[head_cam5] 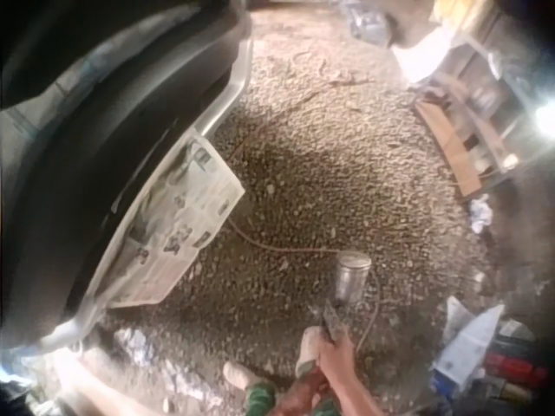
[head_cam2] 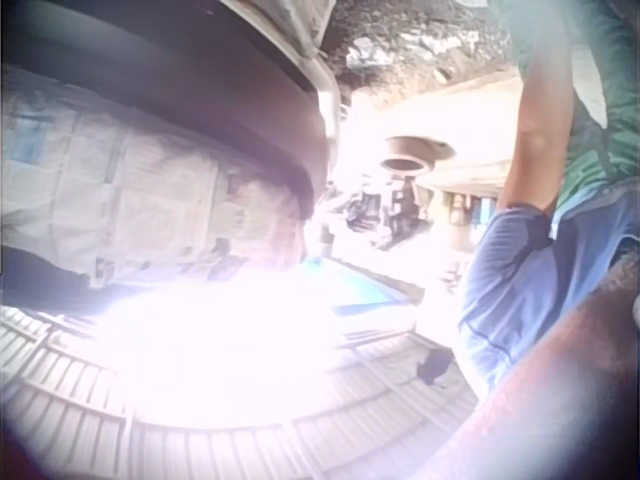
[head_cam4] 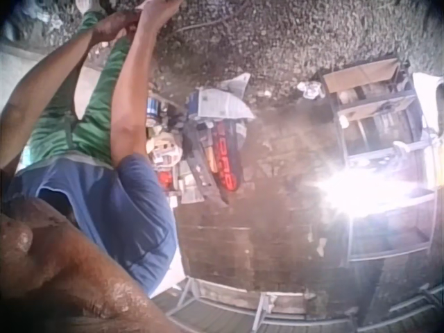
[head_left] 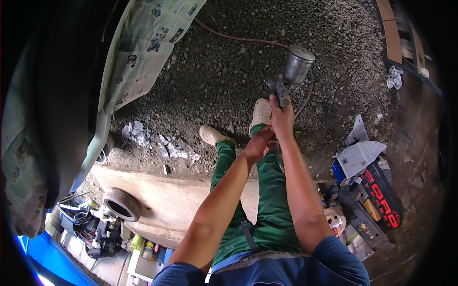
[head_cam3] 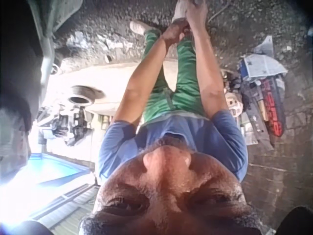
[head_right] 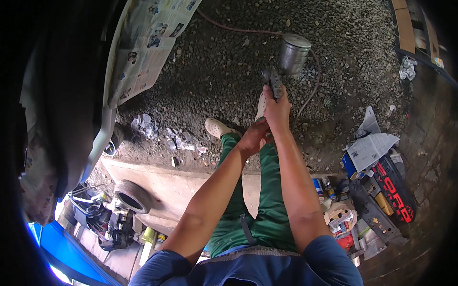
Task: The person applies newspaper to a car bumper and then cleans a paint spray gun by hand using a cloth.
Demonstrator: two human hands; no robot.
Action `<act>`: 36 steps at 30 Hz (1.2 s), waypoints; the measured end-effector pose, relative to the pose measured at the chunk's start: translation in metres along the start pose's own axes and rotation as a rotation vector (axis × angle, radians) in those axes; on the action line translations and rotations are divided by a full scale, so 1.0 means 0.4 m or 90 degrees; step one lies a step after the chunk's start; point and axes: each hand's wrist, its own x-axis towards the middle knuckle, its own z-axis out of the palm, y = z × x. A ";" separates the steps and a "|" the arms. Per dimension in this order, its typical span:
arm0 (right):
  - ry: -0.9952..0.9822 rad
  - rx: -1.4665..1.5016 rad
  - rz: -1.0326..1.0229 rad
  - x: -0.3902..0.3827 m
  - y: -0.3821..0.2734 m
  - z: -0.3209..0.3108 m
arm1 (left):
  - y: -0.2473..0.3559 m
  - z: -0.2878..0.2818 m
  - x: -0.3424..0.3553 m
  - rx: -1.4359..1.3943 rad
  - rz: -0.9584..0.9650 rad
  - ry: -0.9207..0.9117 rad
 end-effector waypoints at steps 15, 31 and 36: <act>0.028 -0.170 -0.146 0.087 0.091 -0.006 | 0.000 0.021 0.029 0.034 -0.011 0.036; -0.026 -0.189 -0.106 0.039 0.040 0.027 | -0.103 -0.149 -0.243 0.698 0.118 0.258; -0.080 -0.046 -0.070 -0.151 -0.113 0.085 | -0.200 -0.193 -0.572 1.192 -0.008 0.430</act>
